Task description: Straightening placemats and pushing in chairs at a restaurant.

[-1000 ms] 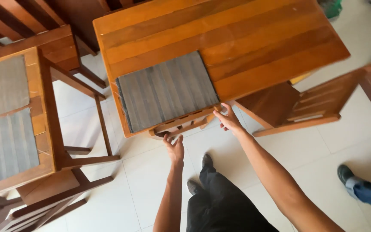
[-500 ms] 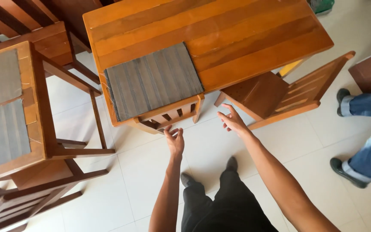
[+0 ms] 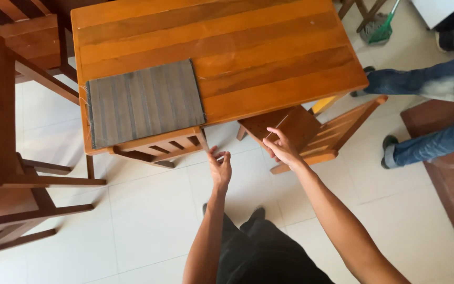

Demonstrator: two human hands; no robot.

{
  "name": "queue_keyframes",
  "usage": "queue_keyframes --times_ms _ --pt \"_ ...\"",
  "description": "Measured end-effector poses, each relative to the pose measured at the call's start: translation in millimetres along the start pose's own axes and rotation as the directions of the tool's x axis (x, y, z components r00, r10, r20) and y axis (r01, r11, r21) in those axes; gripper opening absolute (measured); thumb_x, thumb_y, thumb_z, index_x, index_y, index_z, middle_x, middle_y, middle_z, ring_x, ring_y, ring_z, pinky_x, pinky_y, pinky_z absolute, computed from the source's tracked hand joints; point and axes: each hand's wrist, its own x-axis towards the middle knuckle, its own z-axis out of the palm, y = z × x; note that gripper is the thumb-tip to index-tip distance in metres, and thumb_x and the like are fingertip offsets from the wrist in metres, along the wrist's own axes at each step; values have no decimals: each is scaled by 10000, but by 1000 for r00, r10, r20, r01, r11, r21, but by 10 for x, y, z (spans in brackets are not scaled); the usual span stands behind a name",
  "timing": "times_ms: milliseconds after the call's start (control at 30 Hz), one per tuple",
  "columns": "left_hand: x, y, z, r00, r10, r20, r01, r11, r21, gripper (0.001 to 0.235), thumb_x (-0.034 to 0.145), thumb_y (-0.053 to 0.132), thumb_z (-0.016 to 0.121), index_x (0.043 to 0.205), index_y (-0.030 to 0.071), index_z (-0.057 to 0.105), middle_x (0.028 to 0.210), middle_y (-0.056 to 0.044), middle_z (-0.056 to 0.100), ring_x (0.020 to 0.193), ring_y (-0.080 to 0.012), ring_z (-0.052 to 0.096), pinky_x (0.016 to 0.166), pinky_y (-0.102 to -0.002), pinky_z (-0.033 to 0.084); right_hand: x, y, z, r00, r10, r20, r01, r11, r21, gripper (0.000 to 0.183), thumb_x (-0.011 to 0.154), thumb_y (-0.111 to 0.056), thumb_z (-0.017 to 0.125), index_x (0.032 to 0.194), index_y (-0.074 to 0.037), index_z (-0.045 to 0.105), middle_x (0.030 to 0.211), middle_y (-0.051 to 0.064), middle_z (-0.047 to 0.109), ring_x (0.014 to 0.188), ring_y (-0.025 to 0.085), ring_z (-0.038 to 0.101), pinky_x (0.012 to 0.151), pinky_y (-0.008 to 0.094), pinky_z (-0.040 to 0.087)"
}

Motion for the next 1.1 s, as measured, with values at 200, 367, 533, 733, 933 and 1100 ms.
queue_keyframes --times_ms 200,367,533,733,933,1100 --pt "141 38 493 1000 12 -21 -13 1000 -18 535 940 179 691 1398 78 435 1063 -100 677 859 -172 684 705 -314 568 310 16 -365 1000 -7 11 7 1000 18 666 931 -415 680 1529 -245 442 855 52 631 633 117 603 516 284 493" --pt "483 240 638 998 1 -60 -2 1000 -14 544 934 174 691 1403 88 430 1076 -103 667 862 -187 682 717 -317 563 591 -133 -409 998 -16 64 15 1000 11 681 918 -425 681 1528 -246 438 845 60 622 637 120 606 508 292 496" --pt "810 398 633 995 20 -100 -20 1000 6 524 926 174 708 1377 76 460 1069 -117 681 865 -193 699 718 -329 571 889 -351 -396 994 -49 100 48 999 8 682 924 -437 686 1530 -238 444 857 48 622 666 107 605 523 274 499" --pt "935 457 456 986 62 -155 -44 992 116 531 939 193 692 1402 91 453 1057 -113 685 884 -194 711 750 -320 567 1111 -455 -303 986 -64 151 67 998 -13 683 918 -432 683 1529 -249 439 850 50 629 646 108 589 512 275 480" --pt "1155 300 276 944 181 -278 -160 982 97 516 949 156 709 1391 46 465 1082 -111 642 940 -197 682 819 -325 582 1497 -651 -133 961 -72 266 110 985 -133 663 924 -429 676 1518 -240 449 857 53 649 625 103 596 498 276 496" --pt "1172 674 94 914 167 -369 -111 979 169 492 925 127 695 1361 32 488 1028 -109 657 873 -182 676 773 -328 569 1827 -907 111 929 -82 362 168 963 -212 660 931 -439 658 1522 -229 453 868 90 669 665 121 613 517 272 513"
